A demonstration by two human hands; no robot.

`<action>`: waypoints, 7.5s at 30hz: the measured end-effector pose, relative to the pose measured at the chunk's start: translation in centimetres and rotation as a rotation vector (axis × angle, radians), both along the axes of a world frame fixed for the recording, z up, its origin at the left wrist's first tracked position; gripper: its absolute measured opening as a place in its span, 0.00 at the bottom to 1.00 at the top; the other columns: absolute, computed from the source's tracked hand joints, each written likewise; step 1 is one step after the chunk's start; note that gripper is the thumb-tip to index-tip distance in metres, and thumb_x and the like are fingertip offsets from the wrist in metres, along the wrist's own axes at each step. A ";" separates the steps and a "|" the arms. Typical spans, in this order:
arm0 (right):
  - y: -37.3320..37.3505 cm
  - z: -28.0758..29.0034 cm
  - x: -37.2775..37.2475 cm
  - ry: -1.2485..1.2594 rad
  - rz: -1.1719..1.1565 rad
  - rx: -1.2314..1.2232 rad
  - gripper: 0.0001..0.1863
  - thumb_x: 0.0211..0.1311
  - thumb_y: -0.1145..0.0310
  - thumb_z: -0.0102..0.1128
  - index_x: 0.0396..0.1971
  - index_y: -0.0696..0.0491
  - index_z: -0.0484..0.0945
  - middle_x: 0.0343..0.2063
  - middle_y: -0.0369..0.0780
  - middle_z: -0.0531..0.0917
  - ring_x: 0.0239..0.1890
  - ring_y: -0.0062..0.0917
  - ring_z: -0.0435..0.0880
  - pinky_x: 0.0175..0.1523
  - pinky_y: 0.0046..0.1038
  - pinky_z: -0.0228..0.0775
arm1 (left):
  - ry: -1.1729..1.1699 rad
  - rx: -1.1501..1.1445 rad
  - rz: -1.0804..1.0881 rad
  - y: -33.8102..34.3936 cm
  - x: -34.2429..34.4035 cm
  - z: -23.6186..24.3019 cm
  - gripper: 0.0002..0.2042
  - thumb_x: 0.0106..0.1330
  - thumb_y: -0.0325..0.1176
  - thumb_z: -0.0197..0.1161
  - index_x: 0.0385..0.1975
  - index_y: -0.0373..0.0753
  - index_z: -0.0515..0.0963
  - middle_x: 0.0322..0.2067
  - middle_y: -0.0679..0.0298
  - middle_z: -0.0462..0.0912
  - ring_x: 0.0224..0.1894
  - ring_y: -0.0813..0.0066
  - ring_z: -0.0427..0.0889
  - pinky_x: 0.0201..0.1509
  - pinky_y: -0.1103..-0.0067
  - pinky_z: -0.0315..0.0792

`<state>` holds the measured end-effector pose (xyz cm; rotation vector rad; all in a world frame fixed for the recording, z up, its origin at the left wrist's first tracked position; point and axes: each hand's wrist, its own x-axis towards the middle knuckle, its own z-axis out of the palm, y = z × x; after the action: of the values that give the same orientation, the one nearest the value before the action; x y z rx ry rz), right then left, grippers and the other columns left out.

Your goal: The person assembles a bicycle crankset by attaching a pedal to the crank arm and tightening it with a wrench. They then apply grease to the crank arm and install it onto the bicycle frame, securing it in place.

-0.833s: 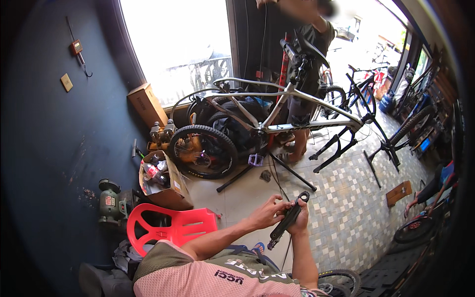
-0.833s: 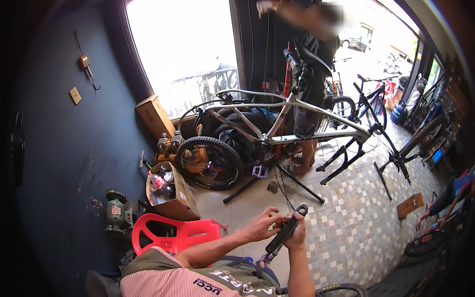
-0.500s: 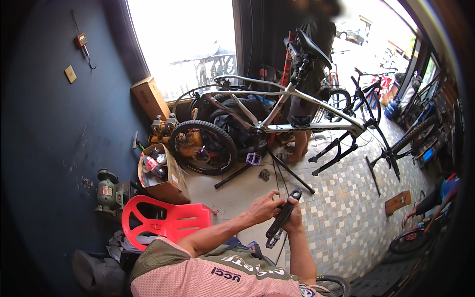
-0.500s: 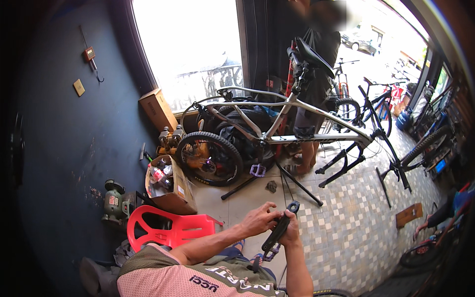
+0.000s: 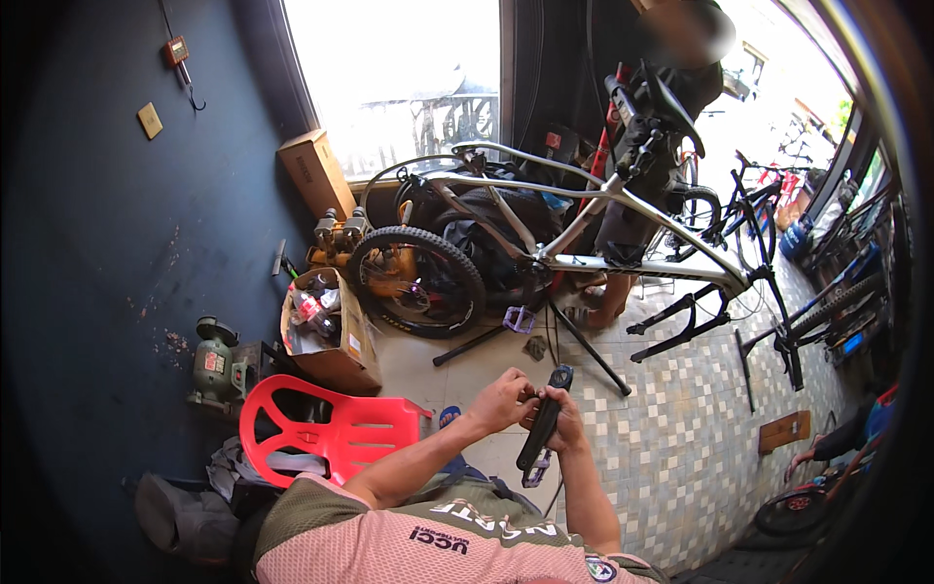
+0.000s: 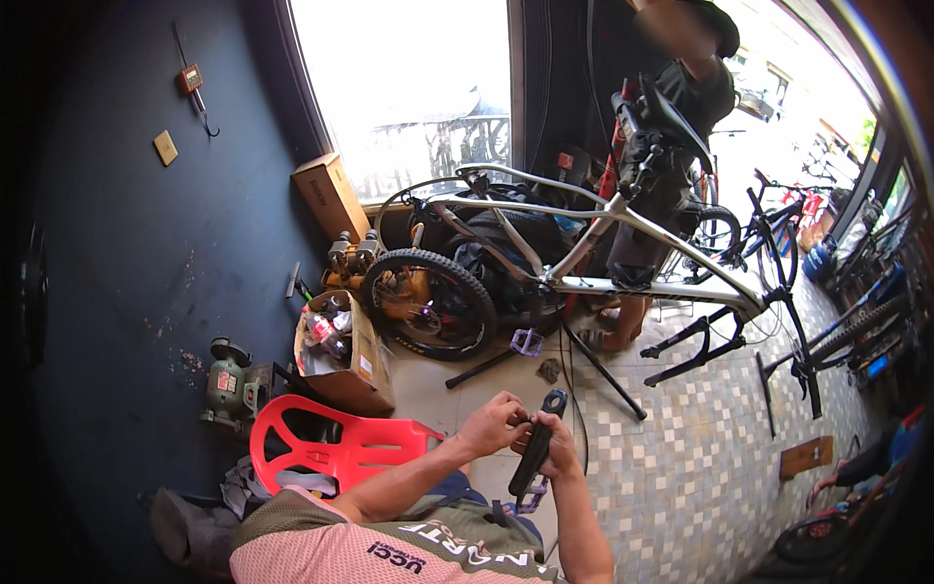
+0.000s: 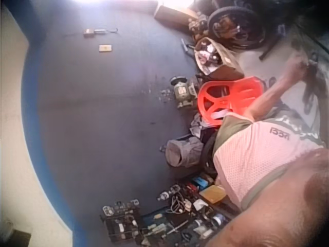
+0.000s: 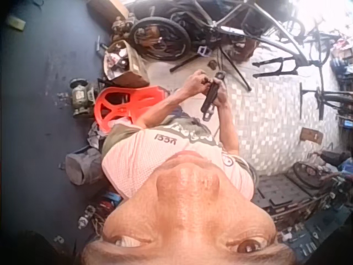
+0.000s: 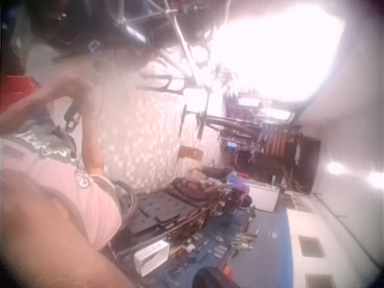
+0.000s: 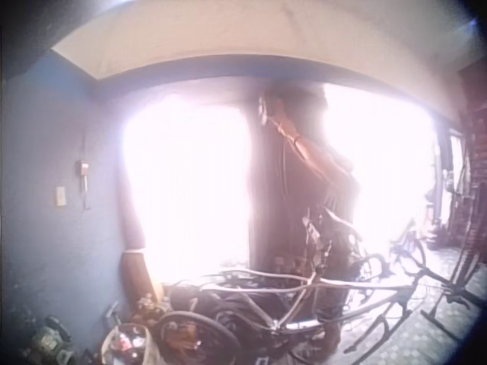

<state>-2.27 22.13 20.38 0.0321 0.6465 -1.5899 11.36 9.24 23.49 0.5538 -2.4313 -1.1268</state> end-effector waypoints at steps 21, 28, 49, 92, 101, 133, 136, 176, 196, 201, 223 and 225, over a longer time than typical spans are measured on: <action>-24.5 10.6 -1.9 0.416 -0.018 -0.080 0.22 0.69 0.72 0.64 0.60 0.58 0.71 0.32 0.40 0.79 0.23 0.26 0.82 0.30 0.33 0.77 | 0.510 1.427 0.006 -26.5 2.0 2.1 0.11 0.77 0.36 0.65 0.50 0.35 0.83 0.40 0.60 0.87 0.41 0.70 0.88 0.44 0.74 0.84; -25.7 9.0 -3.6 0.438 -0.010 -0.063 0.20 0.67 0.72 0.66 0.56 0.61 0.75 0.29 0.37 0.77 0.23 0.23 0.79 0.29 0.30 0.75 | 0.435 1.415 -0.014 -27.0 -0.4 2.1 0.11 0.78 0.36 0.63 0.48 0.34 0.83 0.40 0.61 0.87 0.41 0.72 0.87 0.43 0.75 0.83; -21.9 9.1 -11.1 0.489 -0.084 -0.051 0.19 0.70 0.65 0.70 0.54 0.58 0.77 0.32 0.34 0.80 0.28 0.19 0.83 0.34 0.27 0.82 | 0.415 1.504 -0.136 -26.5 -7.7 1.7 0.08 0.75 0.37 0.62 0.44 0.39 0.75 0.41 0.62 0.78 0.38 0.73 0.77 0.42 0.75 0.76; 77.3 -2.0 57.6 0.090 -0.705 2.881 0.25 0.62 0.62 0.71 0.61 0.35 0.83 0.67 0.46 0.74 0.67 0.48 0.72 0.71 0.45 0.68 | -0.909 0.381 -1.438 41.2 7.7 0.5 0.08 0.61 0.32 0.68 0.30 0.35 0.77 0.22 0.64 0.84 0.23 0.80 0.80 0.28 0.78 0.72; 78.1 6.0 58.7 0.684 -1.533 2.685 0.13 0.72 0.56 0.62 0.43 0.50 0.86 0.39 0.40 0.86 0.44 0.36 0.83 0.56 0.34 0.74 | -0.885 0.424 -1.314 44.4 7.4 0.3 0.11 0.62 0.31 0.69 0.35 0.35 0.73 0.22 0.63 0.81 0.23 0.77 0.82 0.27 0.77 0.74; 34.8 0.1 14.6 0.500 -1.596 0.488 0.17 0.81 0.60 0.52 0.54 0.58 0.80 0.45 0.43 0.89 0.48 0.33 0.89 0.55 0.34 0.80 | -0.637 0.530 -1.293 30.1 -6.9 -2.1 0.15 0.61 0.26 0.71 0.44 0.36 0.73 0.23 0.63 0.81 0.22 0.76 0.81 0.23 0.76 0.73; 30.2 -0.9 15.1 0.981 -1.389 1.156 0.19 0.75 0.58 0.60 0.50 0.61 0.80 0.43 0.48 0.88 0.47 0.41 0.88 0.54 0.38 0.78 | -0.495 0.418 -1.376 30.5 -7.4 -2.0 0.18 0.58 0.28 0.72 0.45 0.34 0.72 0.24 0.62 0.81 0.22 0.76 0.79 0.24 0.76 0.73; 29.0 5.5 17.2 1.184 -1.112 1.858 0.26 0.74 0.44 0.58 0.40 0.58 0.76 0.26 0.59 0.85 0.32 0.60 0.86 0.38 0.55 0.77 | -0.714 1.338 -1.602 29.7 -6.1 -0.4 0.42 0.78 0.67 0.44 0.75 0.34 0.59 0.70 0.56 0.71 0.71 0.63 0.71 0.76 0.62 0.63; 25.2 4.4 16.6 1.116 -1.189 1.123 0.24 0.76 0.51 0.62 0.54 0.59 0.80 0.46 0.46 0.88 0.49 0.34 0.87 0.57 0.36 0.75 | 0.003 0.249 -1.694 24.3 -10.6 -0.6 0.26 0.55 0.29 0.74 0.54 0.35 0.75 0.41 0.50 0.84 0.45 0.55 0.85 0.52 0.66 0.76; 25.5 2.9 15.3 0.953 -1.210 1.526 0.29 0.71 0.40 0.62 0.42 0.57 0.84 0.32 0.54 0.87 0.41 0.51 0.88 0.46 0.45 0.77 | -0.052 0.161 -1.629 22.9 -9.6 -1.4 0.22 0.53 0.25 0.68 0.51 0.34 0.75 0.40 0.51 0.79 0.44 0.49 0.80 0.49 0.65 0.74; 27.5 1.2 12.7 0.913 -1.203 1.787 0.30 0.77 0.43 0.53 0.43 0.61 0.81 0.34 0.59 0.86 0.42 0.61 0.84 0.47 0.54 0.74 | -0.032 -0.020 -1.423 24.4 -6.2 -2.4 0.24 0.50 0.21 0.68 0.49 0.31 0.72 0.41 0.45 0.71 0.48 0.40 0.73 0.53 0.56 0.71; 28.2 1.7 12.2 0.893 -1.166 1.860 0.31 0.77 0.43 0.54 0.40 0.62 0.82 0.32 0.59 0.85 0.41 0.61 0.84 0.46 0.54 0.74 | 0.043 -0.073 -1.445 23.9 -6.0 -2.5 0.24 0.49 0.21 0.68 0.49 0.31 0.72 0.41 0.45 0.71 0.48 0.40 0.73 0.53 0.56 0.71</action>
<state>9.89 50.32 22.05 1.3063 2.9948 -1.2831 5.35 33.10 21.03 -1.4742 -2.6481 -1.3692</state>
